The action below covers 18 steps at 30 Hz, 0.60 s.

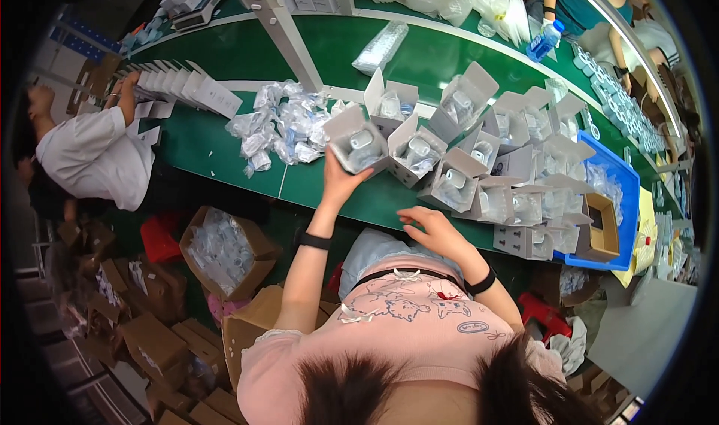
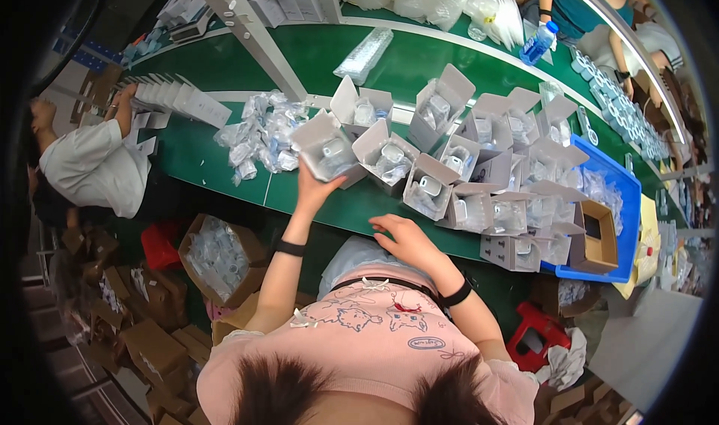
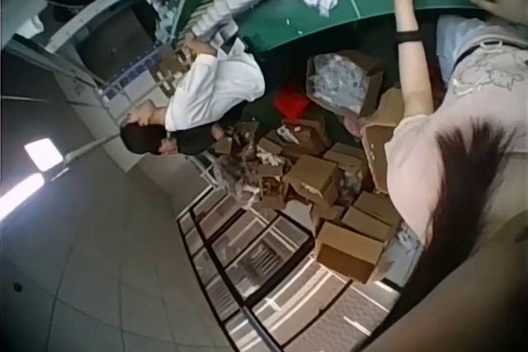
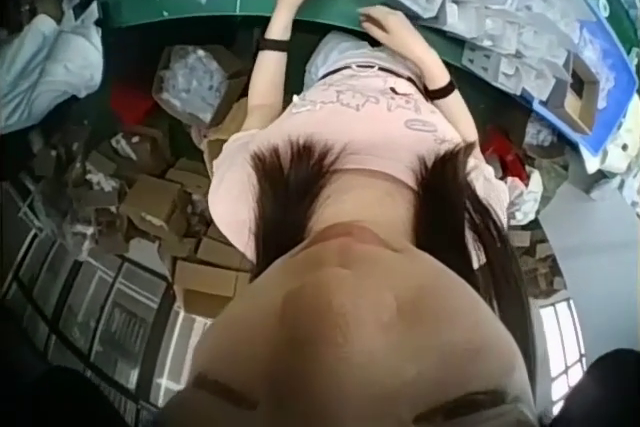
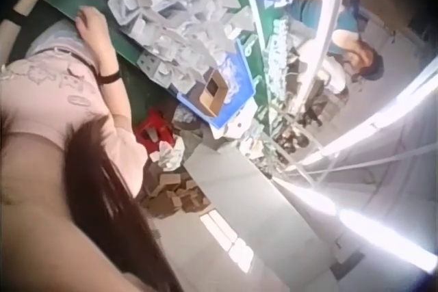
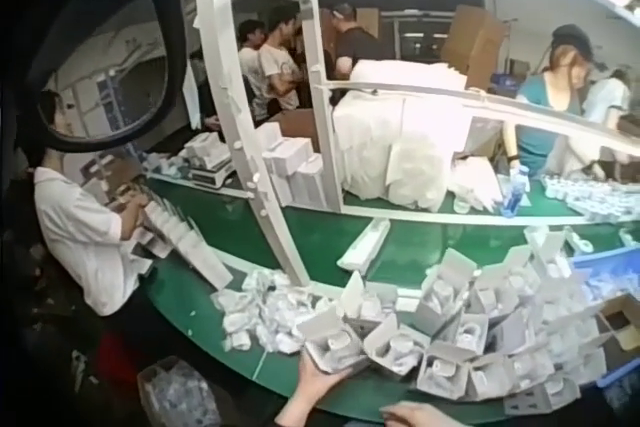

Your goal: The person moves a blue bin and a cardboard box, then takes a wrapped device from a large box and places it inside a white box. They fold the white box closed and set it on the green table.

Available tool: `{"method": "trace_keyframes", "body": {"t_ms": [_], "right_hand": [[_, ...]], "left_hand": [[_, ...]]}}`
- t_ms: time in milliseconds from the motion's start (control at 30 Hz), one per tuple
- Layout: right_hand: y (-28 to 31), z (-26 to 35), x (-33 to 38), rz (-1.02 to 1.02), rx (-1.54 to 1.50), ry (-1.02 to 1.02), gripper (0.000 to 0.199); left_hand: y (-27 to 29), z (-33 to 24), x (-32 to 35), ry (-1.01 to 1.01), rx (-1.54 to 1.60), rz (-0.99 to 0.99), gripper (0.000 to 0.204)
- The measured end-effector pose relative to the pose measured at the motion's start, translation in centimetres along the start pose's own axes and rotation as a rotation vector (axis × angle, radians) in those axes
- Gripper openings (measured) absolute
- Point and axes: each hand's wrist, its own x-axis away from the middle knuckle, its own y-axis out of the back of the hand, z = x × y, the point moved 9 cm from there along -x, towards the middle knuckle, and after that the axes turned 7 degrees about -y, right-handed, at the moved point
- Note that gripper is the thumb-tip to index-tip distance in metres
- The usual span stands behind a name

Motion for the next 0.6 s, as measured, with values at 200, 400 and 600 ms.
{"method": "trace_keyframes", "body": {"t_ms": [200, 400, 600], "right_hand": [[-0.7, -0.4, -2.3, -0.197, 0.056, 0.07, 0.05], [-1.6, 1.1, -3.8, -0.438, 0.121, 0.328, 0.073], [-0.9, 0.2, -3.5, -0.554, 0.022, 0.312, 0.07]], "left_hand": [[3.4, -0.8, 3.4, 0.01, -0.041, 0.225, 0.088], [0.1, -1.9, 4.1, -0.136, 0.046, 0.307, 0.095], [-0.4, -3.4, 5.2, -0.268, 0.157, 0.147, 0.092]]}}
